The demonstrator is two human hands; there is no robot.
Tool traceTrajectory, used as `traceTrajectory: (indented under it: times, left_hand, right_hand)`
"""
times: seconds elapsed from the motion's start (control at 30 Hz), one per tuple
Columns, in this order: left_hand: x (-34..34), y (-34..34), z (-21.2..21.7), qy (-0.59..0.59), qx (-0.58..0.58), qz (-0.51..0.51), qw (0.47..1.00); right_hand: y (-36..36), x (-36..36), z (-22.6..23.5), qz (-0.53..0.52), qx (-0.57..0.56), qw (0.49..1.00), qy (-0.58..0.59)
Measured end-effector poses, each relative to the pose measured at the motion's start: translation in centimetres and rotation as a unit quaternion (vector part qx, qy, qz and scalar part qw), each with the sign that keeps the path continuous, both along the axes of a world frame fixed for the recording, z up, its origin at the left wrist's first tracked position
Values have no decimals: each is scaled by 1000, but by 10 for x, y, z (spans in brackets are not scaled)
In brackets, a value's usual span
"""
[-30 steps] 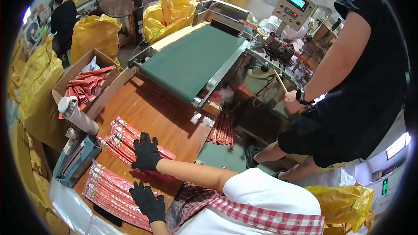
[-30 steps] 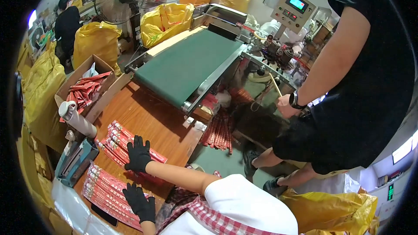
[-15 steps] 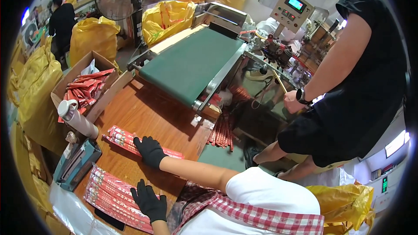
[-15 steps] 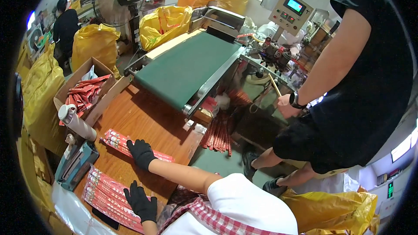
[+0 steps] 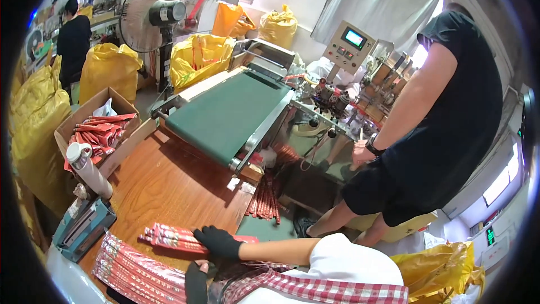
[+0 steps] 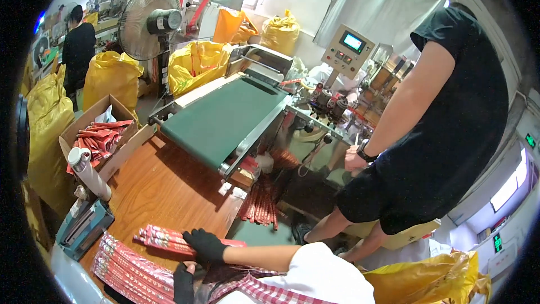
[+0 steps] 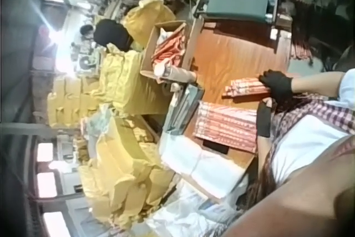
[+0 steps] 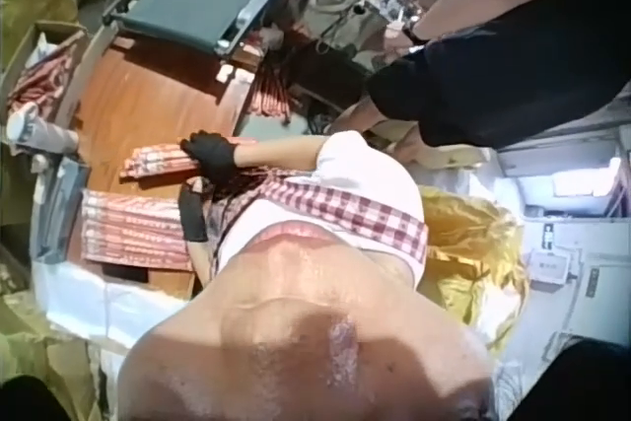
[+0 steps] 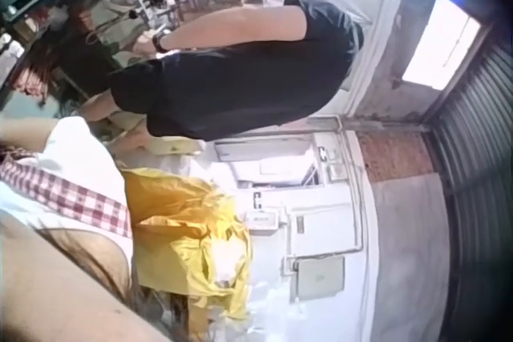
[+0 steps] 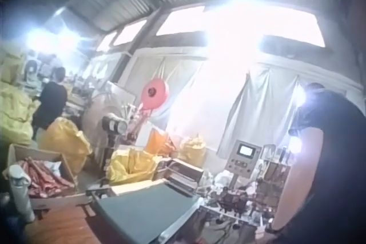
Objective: Bundling incense sticks and sealing them in plastic bags using a heat sealer.
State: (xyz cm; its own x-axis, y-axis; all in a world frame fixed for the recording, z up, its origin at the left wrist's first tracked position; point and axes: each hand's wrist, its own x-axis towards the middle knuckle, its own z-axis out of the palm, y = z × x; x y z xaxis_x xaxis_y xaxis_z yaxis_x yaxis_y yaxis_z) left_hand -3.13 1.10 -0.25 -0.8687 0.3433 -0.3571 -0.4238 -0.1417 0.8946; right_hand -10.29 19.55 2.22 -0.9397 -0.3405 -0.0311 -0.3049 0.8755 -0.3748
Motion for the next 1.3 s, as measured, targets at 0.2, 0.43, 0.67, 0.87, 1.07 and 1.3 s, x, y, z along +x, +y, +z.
traceTrajectory:
  times: [0.2,0.43,0.67,0.87,1.07,1.3]
  left_hand:
    - [25,7,39,-141,147,-37,978]
    - [42,1,0,-5,160,18,987]
    - [27,1,36,69,40,6,997]
    - [45,-47,66,22,54,131,990]
    - [73,-88,49,-20,118,248,961]
    - [63,-63,61,10,-38,240,970]
  right_hand:
    - [36,69,55,-2,4,1000,24]
    - [35,70,44,-53,-39,992,-105]
    - [35,26,65,-11,-388,829,-402]
    - [-17,-64,123,-35,-489,802,-341]
    - [-95,-253,199,104,-487,864,-74]
    - [-132,-456,165,61,-38,990,118]
